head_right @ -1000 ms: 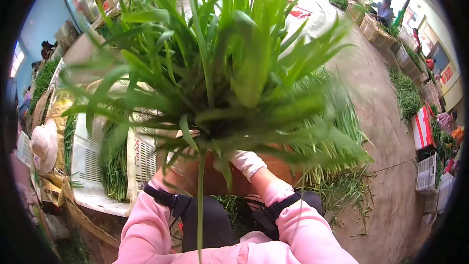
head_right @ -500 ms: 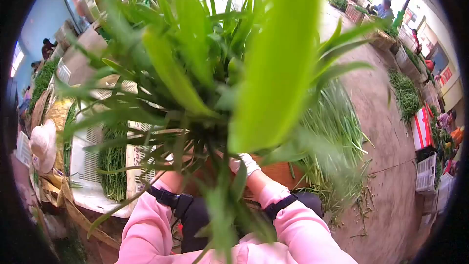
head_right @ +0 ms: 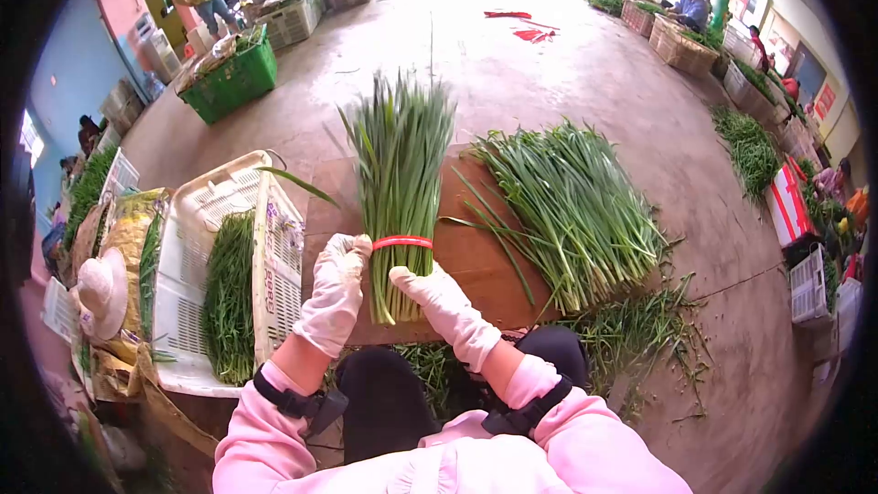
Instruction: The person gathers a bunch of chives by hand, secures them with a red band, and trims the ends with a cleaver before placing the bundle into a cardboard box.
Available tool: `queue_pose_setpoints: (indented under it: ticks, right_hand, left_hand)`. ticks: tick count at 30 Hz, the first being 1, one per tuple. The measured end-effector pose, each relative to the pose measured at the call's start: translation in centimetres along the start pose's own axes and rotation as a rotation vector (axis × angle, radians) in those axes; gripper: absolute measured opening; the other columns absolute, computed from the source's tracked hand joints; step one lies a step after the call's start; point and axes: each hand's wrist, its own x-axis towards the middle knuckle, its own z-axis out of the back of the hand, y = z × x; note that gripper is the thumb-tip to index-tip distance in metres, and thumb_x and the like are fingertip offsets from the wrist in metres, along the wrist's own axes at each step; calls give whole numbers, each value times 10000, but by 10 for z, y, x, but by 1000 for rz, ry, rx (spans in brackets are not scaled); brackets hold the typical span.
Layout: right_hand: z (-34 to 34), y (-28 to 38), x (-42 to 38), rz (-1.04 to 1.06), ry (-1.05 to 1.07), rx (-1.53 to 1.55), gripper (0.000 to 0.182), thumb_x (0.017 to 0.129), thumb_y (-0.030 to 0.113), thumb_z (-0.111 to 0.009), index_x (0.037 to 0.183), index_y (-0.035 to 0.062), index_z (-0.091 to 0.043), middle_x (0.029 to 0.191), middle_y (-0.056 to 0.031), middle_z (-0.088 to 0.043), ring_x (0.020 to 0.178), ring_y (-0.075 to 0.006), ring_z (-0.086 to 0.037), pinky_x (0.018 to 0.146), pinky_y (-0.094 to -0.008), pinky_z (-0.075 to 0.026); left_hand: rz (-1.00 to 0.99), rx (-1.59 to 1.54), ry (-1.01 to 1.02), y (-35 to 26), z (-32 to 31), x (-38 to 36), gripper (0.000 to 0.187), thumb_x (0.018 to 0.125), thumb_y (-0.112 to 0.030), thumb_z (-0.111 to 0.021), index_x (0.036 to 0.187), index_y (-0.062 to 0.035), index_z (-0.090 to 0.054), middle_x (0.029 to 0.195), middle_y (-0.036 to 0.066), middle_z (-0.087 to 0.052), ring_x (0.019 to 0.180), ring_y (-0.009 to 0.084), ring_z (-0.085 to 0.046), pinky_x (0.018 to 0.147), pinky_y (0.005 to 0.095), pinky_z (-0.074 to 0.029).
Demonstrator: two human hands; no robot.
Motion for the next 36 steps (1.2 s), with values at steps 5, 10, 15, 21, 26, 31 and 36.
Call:
queue_pose_setpoints:
  ticks: [5,10,15,21,26,31,36]
  right_hand:
    - [20,-10,-17,-351,99,398,409,1020,376,-635,1262,46,-643,1131,-37,-710,969,-140,-681,887,-339,-550]
    - [41,29,-22,-308,592,613,698,1011,494,-573,1482,-6,-448,1420,-251,-559,1290,-369,-577,1110,-495,-447]
    - [60,66,-14,-430,361,652,575,994,425,-629,1433,65,-536,1396,-185,-609,1283,-335,-581,1143,-482,-419]
    - [108,47,31,178,-216,-692,449,1017,411,-601,1198,4,-659,1144,-112,-716,1086,-226,-653,931,-358,-515]
    - [35,74,6,233,197,-1308,654,736,509,-814,1172,65,-614,1126,-186,-646,1069,-373,-636,936,-434,-499]
    - [44,24,14,126,153,-1429,994,627,472,-899,1430,101,-445,1401,-203,-517,1271,-459,-518,1043,-559,-417]
    - [51,16,13,101,149,-1419,1174,642,458,-898,1561,48,-293,1423,-208,-523,1305,-417,-523,1042,-510,-453]
  left_hand:
    - [-349,83,10,31,-2,-13,61,903,-19,-688,848,-29,-663,739,17,-643,625,96,-553,568,284,-471]
    - [-1066,258,84,-53,8,-61,230,733,147,-627,870,-34,-668,1008,101,-650,927,170,-611,805,321,-511]
    - [-965,265,301,-76,-11,-48,216,842,41,-677,974,-113,-602,1389,183,-611,1305,317,-549,1106,413,-419]
    - [-775,311,458,37,-26,9,149,886,62,-621,897,-83,-584,1220,124,-734,1319,380,-577,1237,522,-237]
    - [-604,287,517,38,-31,17,167,893,103,-587,918,-60,-612,1050,110,-751,952,237,-691,992,370,-492]
    - [-561,358,519,47,-35,22,182,918,141,-510,950,-15,-598,888,70,-689,824,148,-613,811,290,-517]
    - [-506,334,546,45,-37,26,164,955,117,-507,947,-24,-589,843,49,-662,810,137,-600,821,283,-507]
